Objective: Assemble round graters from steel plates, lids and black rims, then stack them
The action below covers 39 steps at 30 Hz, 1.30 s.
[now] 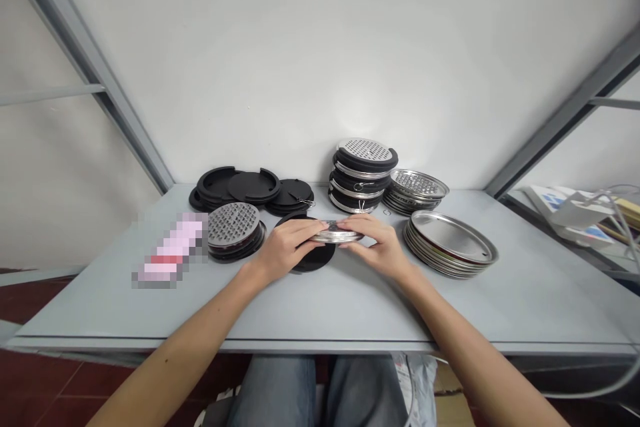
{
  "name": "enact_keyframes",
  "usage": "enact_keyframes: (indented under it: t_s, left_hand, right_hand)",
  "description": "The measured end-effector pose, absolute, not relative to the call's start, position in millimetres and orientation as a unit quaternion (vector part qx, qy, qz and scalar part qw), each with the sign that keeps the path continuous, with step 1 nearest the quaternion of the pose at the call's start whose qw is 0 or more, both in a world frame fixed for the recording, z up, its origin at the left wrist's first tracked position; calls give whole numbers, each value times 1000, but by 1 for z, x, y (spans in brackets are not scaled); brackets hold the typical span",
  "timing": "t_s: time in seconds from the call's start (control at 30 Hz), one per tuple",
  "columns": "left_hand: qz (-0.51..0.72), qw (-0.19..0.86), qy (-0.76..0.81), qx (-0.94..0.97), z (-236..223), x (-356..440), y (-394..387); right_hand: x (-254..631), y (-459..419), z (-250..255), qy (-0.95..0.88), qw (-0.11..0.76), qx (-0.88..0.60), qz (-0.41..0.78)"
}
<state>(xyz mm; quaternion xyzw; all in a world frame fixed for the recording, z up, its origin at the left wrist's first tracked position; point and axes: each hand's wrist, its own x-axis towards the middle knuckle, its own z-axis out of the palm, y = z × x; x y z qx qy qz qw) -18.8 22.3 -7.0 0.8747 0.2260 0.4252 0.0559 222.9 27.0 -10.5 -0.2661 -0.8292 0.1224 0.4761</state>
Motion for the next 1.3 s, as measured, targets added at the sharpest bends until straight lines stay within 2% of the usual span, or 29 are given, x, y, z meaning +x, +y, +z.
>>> enact_keyframes:
  t_s: [0.13,0.3,0.57,0.73,0.9,1.13,1.3]
  left_hand:
    - [465,80,227,852,-8,-20,20]
    - [501,113,255,820,-2,-21,18]
    - [458,43,337,821,-2,-21,21]
    - [459,22,275,845,-2,-18,19]
    - [459,16,224,860,-2,-19,20]
    - [499,89,189,841,0,-22,18]
    - [477,72,281,830,0,-26,22]
  right_hand:
    - [229,34,-11,-821,458,-322,111]
    - [238,40,-12,-793,485,-324,176]
    - [242,34,-5,-745,566,-330,120]
    - [236,31,-9,-797,525,-292,61]
    - [235,33,-13,-801,504,-323,10]
    - [241,39,-10,-798,486,-350,62]
    - [246,41,-14,-775,528,-340,70]
